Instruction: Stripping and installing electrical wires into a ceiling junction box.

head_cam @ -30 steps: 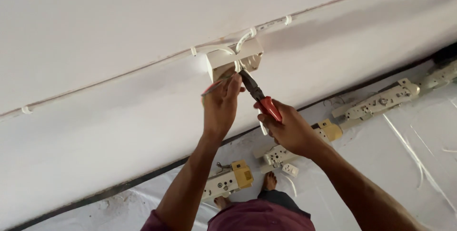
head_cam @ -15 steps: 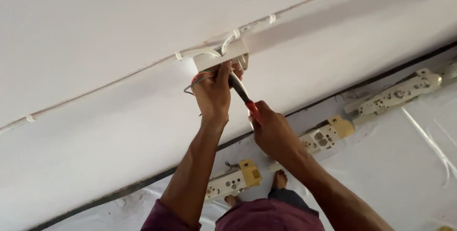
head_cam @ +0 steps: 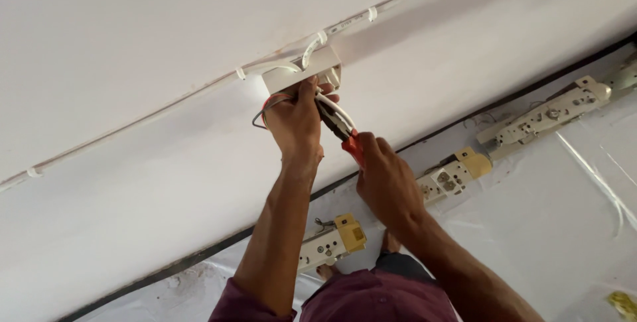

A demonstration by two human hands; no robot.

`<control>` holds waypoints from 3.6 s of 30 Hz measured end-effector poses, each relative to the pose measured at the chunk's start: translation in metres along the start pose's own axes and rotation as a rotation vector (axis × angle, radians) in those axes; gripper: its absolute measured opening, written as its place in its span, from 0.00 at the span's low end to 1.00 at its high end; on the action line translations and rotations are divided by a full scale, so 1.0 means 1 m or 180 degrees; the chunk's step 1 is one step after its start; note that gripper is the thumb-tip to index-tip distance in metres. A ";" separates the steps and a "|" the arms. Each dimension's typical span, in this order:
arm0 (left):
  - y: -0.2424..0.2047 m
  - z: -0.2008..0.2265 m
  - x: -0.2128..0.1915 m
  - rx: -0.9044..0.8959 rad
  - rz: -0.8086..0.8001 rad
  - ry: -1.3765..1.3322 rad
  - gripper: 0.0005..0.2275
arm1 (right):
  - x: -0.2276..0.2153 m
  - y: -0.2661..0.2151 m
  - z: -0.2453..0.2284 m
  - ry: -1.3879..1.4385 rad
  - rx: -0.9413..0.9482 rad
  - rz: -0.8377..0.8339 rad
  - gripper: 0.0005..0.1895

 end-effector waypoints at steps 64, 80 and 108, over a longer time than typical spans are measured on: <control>0.002 -0.054 -0.020 0.1077 -0.0992 0.0244 0.12 | 0.028 -0.009 -0.002 0.3330 0.1599 -0.2173 0.29; 0.008 -0.055 -0.022 0.0625 -0.1085 0.0067 0.14 | 0.055 -0.014 0.001 0.4620 0.1650 -0.2031 0.18; -0.013 -0.057 -0.012 0.0852 -0.1162 -0.0211 0.12 | -0.010 -0.086 0.062 0.0877 0.1407 -0.0380 0.25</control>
Point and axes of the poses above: each hand's wrist, its own y-axis towards the middle knuckle, its own x-axis out of the palm, z = x × y, the point moved 10 cm from there along y, towards the middle knuckle
